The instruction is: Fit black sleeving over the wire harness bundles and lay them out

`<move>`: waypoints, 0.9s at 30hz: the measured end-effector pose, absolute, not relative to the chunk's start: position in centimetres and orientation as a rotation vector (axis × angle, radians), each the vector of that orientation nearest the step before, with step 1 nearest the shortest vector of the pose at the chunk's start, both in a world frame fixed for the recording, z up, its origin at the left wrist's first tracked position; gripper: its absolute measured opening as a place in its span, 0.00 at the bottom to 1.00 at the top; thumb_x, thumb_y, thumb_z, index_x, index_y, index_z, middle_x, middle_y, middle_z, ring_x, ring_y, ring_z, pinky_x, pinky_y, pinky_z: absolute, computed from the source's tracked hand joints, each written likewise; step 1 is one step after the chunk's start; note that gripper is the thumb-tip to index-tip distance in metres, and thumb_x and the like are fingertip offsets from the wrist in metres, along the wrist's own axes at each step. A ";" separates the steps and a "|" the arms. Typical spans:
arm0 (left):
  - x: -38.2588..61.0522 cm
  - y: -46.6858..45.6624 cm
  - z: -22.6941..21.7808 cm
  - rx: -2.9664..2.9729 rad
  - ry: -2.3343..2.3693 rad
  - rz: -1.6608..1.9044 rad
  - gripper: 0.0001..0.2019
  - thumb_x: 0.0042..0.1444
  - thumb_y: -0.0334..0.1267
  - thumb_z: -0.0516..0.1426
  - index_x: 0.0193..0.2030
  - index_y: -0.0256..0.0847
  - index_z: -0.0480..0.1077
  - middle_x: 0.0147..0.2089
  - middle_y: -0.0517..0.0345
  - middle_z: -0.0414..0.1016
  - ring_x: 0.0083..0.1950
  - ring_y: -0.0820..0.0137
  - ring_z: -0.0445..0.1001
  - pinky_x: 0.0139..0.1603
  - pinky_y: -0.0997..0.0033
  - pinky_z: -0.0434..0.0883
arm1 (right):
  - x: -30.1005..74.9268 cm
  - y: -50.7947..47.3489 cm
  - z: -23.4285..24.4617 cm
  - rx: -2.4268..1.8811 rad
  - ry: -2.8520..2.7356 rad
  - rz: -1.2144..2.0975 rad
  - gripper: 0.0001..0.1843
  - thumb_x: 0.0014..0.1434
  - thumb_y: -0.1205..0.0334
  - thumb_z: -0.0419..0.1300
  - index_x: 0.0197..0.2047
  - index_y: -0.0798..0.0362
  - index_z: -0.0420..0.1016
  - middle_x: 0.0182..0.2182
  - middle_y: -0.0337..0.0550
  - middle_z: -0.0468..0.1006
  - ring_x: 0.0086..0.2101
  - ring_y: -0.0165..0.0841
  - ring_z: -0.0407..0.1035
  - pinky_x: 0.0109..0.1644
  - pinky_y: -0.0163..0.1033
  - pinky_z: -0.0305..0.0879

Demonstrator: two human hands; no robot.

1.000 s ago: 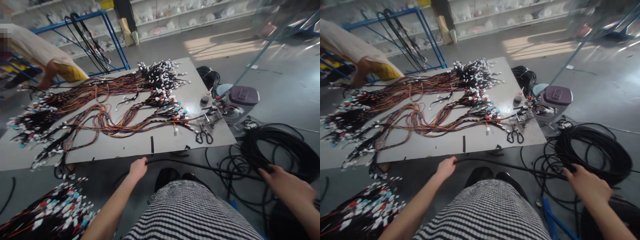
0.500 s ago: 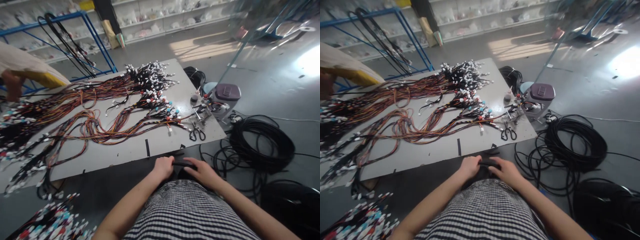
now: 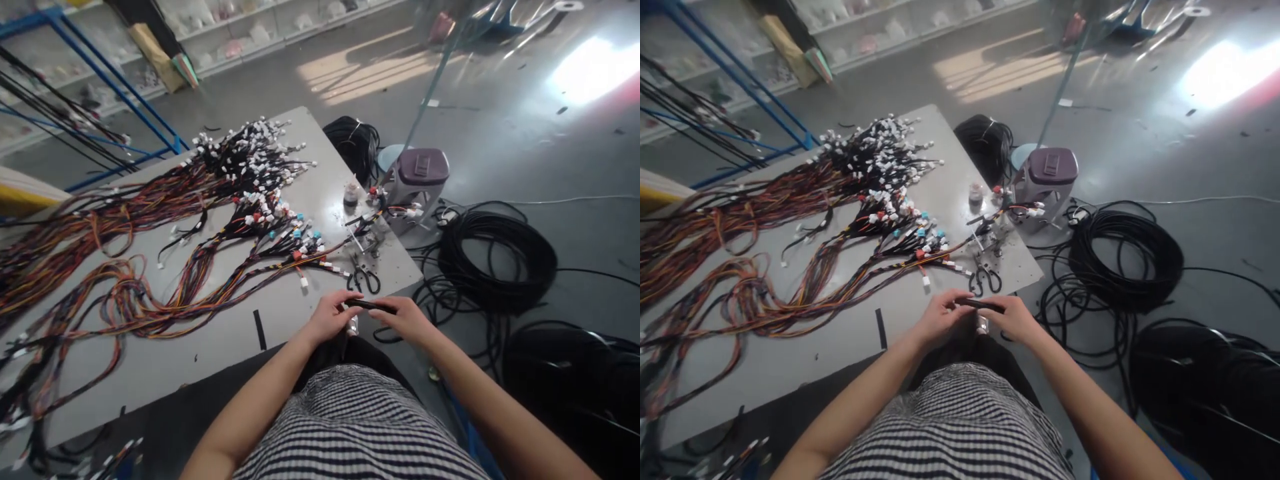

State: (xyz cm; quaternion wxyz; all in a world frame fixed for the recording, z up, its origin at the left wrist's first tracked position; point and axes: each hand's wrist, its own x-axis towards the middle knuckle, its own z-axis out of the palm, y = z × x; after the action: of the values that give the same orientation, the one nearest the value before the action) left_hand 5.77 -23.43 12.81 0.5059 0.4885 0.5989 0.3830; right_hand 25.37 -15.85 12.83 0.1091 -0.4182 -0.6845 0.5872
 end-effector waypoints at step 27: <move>-3.1 0.1 -0.4 0.373 0.986 0.567 0.23 0.39 0.35 0.70 0.45 0.33 0.76 0.38 0.51 0.79 0.37 0.68 0.76 0.41 0.71 0.69 | 19.7 11.5 -0.6 -0.605 -2.927 1.065 0.08 0.50 0.72 0.57 0.27 0.59 0.79 0.27 0.50 0.78 0.30 0.35 0.70 0.36 0.35 0.61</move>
State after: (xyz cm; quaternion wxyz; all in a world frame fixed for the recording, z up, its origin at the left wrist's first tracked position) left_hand -3.13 0.06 -0.38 0.8261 0.1755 0.4642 0.2669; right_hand 19.71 11.52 -0.56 -0.0154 -0.1906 -0.9224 0.3355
